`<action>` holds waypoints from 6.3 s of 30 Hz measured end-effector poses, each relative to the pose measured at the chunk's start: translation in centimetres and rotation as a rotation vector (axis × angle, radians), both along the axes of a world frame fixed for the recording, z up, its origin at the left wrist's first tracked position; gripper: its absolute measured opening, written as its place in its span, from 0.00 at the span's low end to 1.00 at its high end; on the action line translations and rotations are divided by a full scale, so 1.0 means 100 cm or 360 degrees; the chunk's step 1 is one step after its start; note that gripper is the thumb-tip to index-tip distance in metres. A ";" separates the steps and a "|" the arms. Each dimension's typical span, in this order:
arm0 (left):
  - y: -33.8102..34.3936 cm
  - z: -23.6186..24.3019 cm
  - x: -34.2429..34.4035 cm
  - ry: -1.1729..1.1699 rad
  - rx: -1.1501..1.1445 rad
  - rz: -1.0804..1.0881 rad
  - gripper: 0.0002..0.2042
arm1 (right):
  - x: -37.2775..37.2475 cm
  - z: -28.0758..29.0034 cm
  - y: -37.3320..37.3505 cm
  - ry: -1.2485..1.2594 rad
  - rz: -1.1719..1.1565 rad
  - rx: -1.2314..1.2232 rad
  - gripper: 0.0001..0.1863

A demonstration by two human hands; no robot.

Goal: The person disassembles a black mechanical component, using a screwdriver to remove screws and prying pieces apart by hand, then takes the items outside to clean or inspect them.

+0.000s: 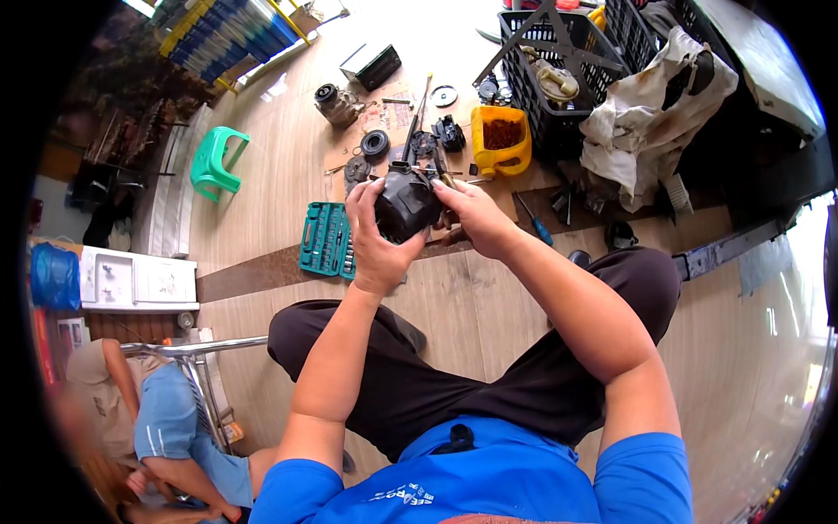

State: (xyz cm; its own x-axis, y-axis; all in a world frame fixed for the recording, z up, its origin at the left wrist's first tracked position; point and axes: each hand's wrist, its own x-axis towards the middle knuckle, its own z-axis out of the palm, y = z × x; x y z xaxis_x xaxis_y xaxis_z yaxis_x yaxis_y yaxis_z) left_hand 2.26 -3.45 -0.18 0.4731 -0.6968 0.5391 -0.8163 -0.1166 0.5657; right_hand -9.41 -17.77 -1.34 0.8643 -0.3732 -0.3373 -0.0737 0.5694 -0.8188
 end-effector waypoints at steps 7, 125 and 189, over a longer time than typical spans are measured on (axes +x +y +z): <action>-0.001 0.006 -0.007 -0.0274 -0.0002 -0.0178 0.47 | 0.005 -0.050 -0.005 -0.0303 0.0090 0.0567 0.19; 0.022 0.007 0.002 0.2344 -0.0239 0.0678 0.37 | -0.016 0.020 -0.005 0.0595 0.0006 -0.1820 0.22; 0.069 0.382 0.958 0.2734 -0.0765 0.1827 0.21 | 0.901 0.358 -0.279 0.1426 0.0676 -0.1468 0.33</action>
State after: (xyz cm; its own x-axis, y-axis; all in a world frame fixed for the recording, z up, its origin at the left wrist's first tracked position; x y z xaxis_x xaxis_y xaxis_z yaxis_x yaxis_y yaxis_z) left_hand 98.10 3.48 37.98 0.5773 0.2183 -0.7868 0.7341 0.2831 0.6171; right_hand 80.69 -45.69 34.41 0.5857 -0.5287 -0.6144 -0.8101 -0.3566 -0.4653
